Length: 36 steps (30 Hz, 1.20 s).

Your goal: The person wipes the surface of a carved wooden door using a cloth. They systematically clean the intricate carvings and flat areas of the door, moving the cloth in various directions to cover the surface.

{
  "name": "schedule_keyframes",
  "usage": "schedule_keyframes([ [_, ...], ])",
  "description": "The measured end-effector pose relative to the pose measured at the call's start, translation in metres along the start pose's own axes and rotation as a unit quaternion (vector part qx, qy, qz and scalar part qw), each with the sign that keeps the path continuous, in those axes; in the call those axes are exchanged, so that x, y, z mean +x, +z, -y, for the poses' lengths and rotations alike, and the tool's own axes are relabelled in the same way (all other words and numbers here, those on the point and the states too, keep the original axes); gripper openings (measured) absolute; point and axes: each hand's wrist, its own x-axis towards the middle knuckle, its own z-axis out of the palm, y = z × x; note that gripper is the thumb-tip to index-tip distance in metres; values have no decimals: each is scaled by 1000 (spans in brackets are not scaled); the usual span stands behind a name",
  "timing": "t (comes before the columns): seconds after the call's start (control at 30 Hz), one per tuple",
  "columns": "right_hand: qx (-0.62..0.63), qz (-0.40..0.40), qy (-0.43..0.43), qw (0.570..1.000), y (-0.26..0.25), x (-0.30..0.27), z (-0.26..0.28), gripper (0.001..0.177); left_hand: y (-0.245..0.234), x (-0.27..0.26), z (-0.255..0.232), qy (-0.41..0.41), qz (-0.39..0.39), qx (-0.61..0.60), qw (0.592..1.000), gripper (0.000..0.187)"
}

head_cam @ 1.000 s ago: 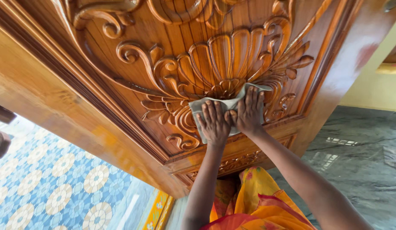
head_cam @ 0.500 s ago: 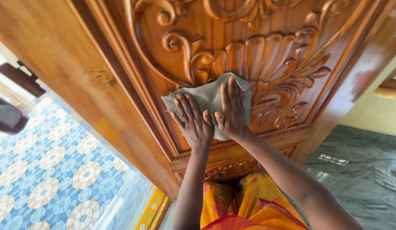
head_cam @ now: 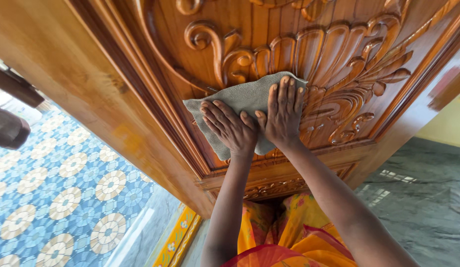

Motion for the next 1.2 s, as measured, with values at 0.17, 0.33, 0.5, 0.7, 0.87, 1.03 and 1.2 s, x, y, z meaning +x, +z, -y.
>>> schedule_keyframes([
  [0.17, 8, -44, 32, 998, 12, -12, -18, 77, 24, -12, -11, 65, -9, 43, 997, 78],
  [0.33, 39, -62, 67, 995, 6, -23, -47, 74, 37, -13, -41, 128, 9, 97, 987, 76],
  [0.5, 43, -88, 121, 988, -3, -33, -85, 73, 46, -19, -80, 197, 40, 90, 976, 70],
  [0.7, 27, -103, 172, 979, -13, -45, -147, 73, 70, -27, -144, 240, 130, 116, 955, 67],
  [0.87, 14, -112, 192, 975, -23, -59, -204, 75, 97, -39, -197, 270, 178, 78, 943, 67],
  [1.03, -19, -49, 251, 967, -49, -67, -259, 74, 143, -50, -249, 370, 56, 11, 927, 61],
  [1.2, -27, -109, 283, 953, -102, -81, -291, 62, 175, -67, -289, 395, 87, -58, 913, 53],
])
